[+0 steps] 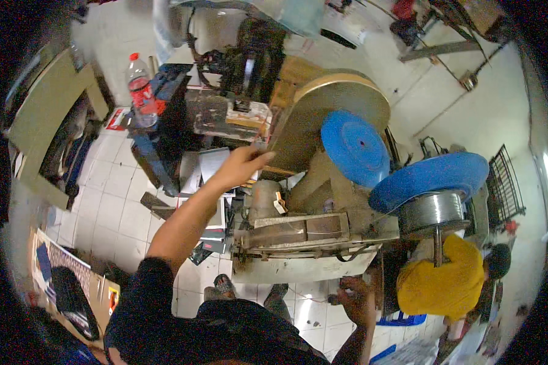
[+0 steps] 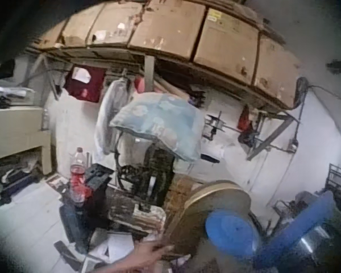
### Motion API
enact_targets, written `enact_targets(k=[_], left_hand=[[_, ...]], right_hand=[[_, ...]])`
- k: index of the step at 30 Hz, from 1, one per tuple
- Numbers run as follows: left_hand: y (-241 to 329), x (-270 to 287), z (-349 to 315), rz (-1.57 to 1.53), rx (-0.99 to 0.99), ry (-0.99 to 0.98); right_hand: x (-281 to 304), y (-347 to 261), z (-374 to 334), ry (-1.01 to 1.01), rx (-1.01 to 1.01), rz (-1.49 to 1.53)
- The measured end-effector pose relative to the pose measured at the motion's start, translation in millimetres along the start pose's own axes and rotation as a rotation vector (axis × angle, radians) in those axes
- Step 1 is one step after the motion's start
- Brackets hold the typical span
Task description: The person cuts wire on a spool using pliers, mounts the wire spool onto a binding machine, and secures it in place using a metal rod.
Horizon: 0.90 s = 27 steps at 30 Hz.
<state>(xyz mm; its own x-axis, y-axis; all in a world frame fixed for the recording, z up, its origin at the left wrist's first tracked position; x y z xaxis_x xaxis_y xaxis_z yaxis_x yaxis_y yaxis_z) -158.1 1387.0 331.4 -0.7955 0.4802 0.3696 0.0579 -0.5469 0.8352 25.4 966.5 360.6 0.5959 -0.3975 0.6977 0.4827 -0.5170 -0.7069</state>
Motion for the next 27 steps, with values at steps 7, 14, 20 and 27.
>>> enact_targets(k=[7, 14, 20, 27], left_hand=[[21.5, -142.9, 117.7, -0.929, 0.408, -0.194], [38.2, -149.2, 126.2, -1.337, 0.383, -0.195], [90.6, -56.5, 147.1, -1.11, -0.104, -0.154], [142.6, 72.2, 125.3, -0.81, -0.482, 0.158]], right_hand=[[-13.1, 55.6, -55.8, 0.105, -0.328, -0.142], [-15.5, 102.1, -98.8, 0.167, -0.552, -0.095], [-16.4, 101.6, -80.8, 0.126, -0.403, -0.136], [102.8, 24.8, -68.6, 0.416, -0.289, 0.179]])
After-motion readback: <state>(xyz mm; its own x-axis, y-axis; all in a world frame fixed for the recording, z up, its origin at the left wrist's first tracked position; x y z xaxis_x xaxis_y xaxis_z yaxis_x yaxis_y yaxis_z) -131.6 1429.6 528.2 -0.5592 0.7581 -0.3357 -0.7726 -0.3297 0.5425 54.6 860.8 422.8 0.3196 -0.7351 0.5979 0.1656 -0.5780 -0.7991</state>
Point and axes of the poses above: each hand's wrist, its own z-axis towards the middle knuckle, its own x-axis out of the back of the hand, y = z × x, the point moved 6 cm from there along z, towards the middle knuckle, and after that the axes turned 14 degrees about -x, right-handed, at the moved point
